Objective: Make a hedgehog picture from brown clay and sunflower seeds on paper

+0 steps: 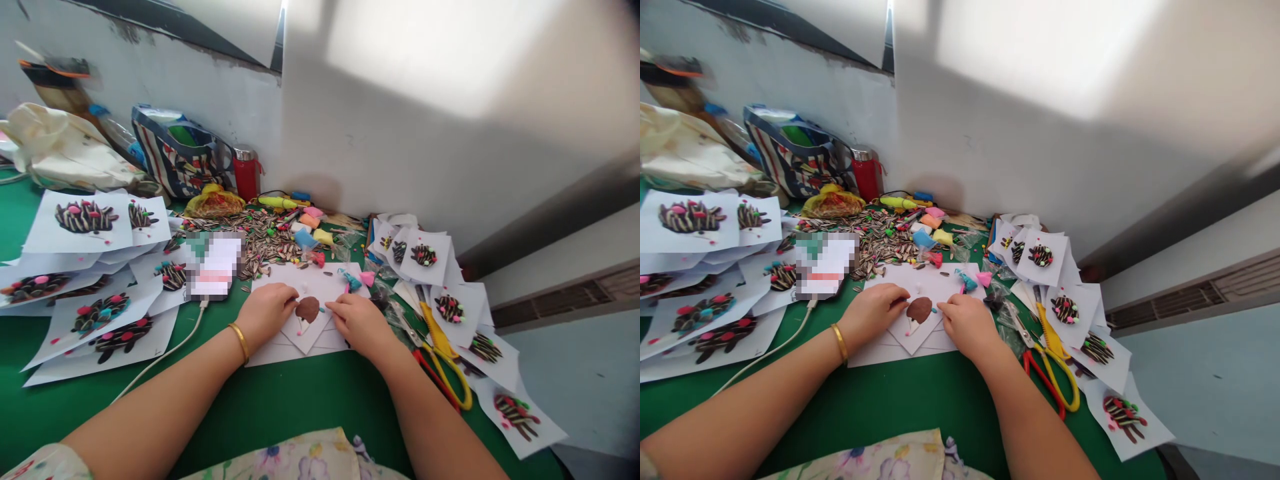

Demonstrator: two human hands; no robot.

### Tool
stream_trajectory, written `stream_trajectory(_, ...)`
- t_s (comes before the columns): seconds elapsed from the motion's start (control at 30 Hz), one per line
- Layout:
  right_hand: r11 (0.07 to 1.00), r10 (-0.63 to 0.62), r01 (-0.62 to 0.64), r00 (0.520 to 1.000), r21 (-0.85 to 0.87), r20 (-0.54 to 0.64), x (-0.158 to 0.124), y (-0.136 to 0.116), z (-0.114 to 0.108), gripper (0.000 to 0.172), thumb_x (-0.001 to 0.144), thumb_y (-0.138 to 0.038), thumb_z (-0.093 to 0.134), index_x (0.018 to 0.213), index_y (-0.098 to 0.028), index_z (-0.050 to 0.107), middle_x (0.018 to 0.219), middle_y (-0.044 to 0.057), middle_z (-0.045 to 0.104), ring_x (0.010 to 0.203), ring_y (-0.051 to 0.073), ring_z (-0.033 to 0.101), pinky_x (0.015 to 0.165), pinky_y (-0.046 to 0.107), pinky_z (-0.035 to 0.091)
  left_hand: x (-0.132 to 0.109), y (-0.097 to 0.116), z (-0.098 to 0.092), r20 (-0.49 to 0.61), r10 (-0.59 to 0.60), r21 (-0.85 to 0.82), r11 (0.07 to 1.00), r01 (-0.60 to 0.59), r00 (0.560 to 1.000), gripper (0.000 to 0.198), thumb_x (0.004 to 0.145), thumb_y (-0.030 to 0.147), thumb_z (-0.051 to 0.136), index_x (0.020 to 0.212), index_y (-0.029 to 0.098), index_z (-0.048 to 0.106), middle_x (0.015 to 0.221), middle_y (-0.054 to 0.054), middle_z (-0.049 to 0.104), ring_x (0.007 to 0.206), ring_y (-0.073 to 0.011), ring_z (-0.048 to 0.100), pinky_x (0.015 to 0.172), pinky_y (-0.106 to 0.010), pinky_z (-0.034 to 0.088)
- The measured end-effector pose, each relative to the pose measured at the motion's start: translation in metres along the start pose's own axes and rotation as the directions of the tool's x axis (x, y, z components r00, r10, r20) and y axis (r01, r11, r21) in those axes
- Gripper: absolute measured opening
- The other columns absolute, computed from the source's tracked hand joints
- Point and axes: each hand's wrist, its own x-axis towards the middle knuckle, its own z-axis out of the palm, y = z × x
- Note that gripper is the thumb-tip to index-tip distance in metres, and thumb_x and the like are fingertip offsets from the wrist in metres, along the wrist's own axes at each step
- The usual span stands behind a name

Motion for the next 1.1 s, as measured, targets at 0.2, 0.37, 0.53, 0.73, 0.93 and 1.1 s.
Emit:
stream_trajectory(0.2,0.999,-0.039,0.039,0.999,0.036,-0.014,0.000,-0.003,-0.001,0.029,0.092,-0.017,0.055,0.114,-0.023,0.073,0.094,0.007,0.069,0.085,0.018,0.062,0.079,0.029,0.046,0.000,0.000,0.000,-0.004,-0.011,-0.006,1.000,0.011,1.000,0.017,0.091,0.025,0.056,0.096,0.020,0.072,0.094,-0.005,0.072,0.091,-0.0212,0.066,0.080,-0.032,0.048)
stream_trajectory(0.37,0.975,-0.171,0.179,0.983,0.136,-0.063,-0.001,-0.011,0.002,0.033,0.090,-0.014,0.056,0.119,-0.024,0.070,0.092,0.006,0.065,0.084,0.017,0.059,0.077,0.029,0.045,0.001,-0.001,0.001,-0.013,-0.007,-0.010,1.000,0.007,1.000,0.018,0.091,0.024,0.055,0.097,0.019,0.071,0.094,-0.006,0.072,0.092,-0.0212,0.066,0.082,-0.032,0.048)
stream_trajectory(0.53,0.953,-0.246,0.255,0.966,0.163,-0.074,0.000,-0.022,0.008,0.030,0.091,-0.017,0.056,0.117,-0.023,0.071,0.093,0.006,0.064,0.085,0.018,0.057,0.076,0.030,0.043,0.000,-0.001,0.002,-0.019,0.001,-0.010,1.000,-0.001,1.000,0.018,0.090,0.024,0.055,0.098,0.020,0.071,0.095,-0.005,0.072,0.092,-0.0207,0.066,0.082,-0.032,0.048)
stream_trajectory(0.73,0.958,-0.240,0.243,0.970,0.152,-0.038,0.000,-0.023,0.010,0.029,0.093,-0.019,0.053,0.117,-0.023,0.070,0.095,0.007,0.064,0.088,0.019,0.057,0.078,0.030,0.043,0.001,-0.001,0.001,-0.015,0.007,-0.020,1.000,-0.007,1.000,0.019,0.090,0.024,0.054,0.098,0.020,0.071,0.095,-0.006,0.072,0.092,-0.0209,0.066,0.082,-0.032,0.048)
stream_trajectory(0.93,0.944,-0.274,0.273,0.961,0.186,-0.023,0.001,-0.023,0.009,0.030,0.092,-0.017,0.053,0.116,-0.023,0.070,0.095,0.006,0.065,0.088,0.018,0.057,0.079,0.030,0.043,0.001,-0.001,0.001,-0.016,0.010,-0.021,1.000,-0.011,1.000,0.018,0.090,0.023,0.055,0.098,0.020,0.071,0.095,-0.006,0.072,0.091,-0.0209,0.065,0.081,-0.032,0.048)
stream_trajectory(1.1,0.949,-0.237,0.240,0.971,0.204,-0.040,0.000,-0.023,0.009,0.035,0.092,-0.015,0.052,0.123,-0.021,0.067,0.097,0.008,0.064,0.089,0.018,0.057,0.079,0.030,0.044,0.001,-0.001,0.001,-0.017,0.020,-0.022,1.000,-0.020,1.000,0.018,0.090,0.023,0.055,0.098,0.019,0.071,0.094,-0.006,0.072,0.092,-0.0208,0.065,0.082,-0.032,0.048)
